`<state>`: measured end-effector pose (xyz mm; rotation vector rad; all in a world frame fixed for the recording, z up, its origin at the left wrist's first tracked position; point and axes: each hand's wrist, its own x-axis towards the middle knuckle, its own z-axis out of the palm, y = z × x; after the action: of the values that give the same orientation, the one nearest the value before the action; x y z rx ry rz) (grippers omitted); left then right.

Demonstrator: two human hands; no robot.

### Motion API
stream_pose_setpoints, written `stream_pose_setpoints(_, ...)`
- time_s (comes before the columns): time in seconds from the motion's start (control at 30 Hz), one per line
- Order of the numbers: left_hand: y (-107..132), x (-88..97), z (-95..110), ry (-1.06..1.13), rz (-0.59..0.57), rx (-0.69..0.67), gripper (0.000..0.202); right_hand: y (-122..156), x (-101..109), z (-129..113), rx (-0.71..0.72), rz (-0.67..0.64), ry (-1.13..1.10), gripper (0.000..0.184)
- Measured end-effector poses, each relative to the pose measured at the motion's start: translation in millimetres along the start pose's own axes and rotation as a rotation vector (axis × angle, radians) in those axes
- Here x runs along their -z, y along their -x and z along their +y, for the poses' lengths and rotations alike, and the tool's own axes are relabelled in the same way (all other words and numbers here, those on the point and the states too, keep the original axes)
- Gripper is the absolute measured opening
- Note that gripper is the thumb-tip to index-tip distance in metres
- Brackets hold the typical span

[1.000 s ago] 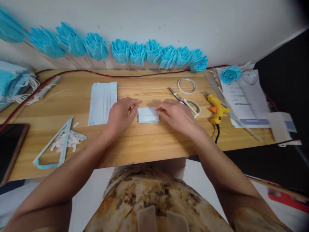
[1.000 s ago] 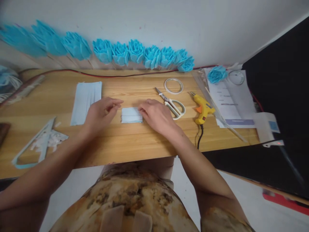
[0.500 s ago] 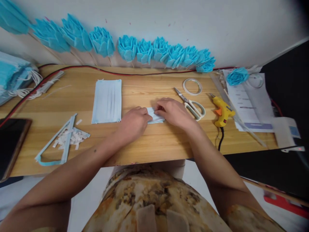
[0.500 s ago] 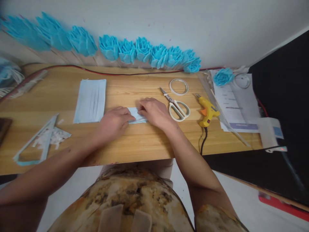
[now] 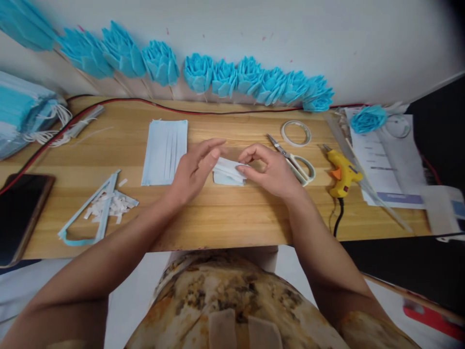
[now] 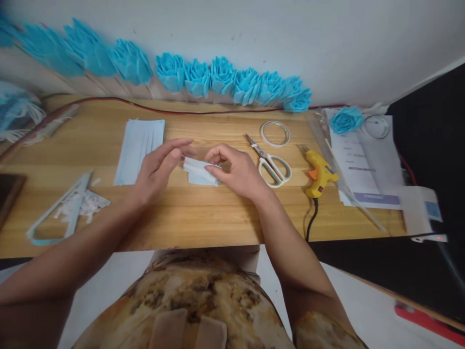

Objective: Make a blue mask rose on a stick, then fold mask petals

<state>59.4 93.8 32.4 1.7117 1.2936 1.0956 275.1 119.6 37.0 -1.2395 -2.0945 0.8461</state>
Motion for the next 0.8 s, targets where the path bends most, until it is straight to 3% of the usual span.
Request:
stream_pose_setpoints(0.2,-1,-5.4,-4,0.265,-0.155,0.250,0.054,1,-5,-1,-0.015,0.077,-0.027,0.023)
stream_pose_setpoints(0.27,-2,-7.8,-7,0.330,-0.178,0.297,0.050,2,-7,1,0.005,0.099,-0.042,0.023)
stream_pose_setpoints(0.4,-4,-8.2,-11,0.358,-0.177,0.318,0.031,1,-9,6,0.011,0.163,-0.070,0.026)
stream_pose_setpoints(0.57,-6,-6.0,-11,0.415,-0.100,0.311,0.036,-1,-8,12,-0.045,0.279,-0.120,0.031)
stream_pose_setpoints(0.7,-6,-7.5,-12,0.454,-0.047,0.310,0.039,-2,-8,9,-0.095,0.192,-0.228,0.038)
stream_pose_setpoints(0.8,-5,-9.1,-9,0.460,-0.066,0.320,0.040,-2,-15,7,-0.108,0.142,-0.303,0.030)
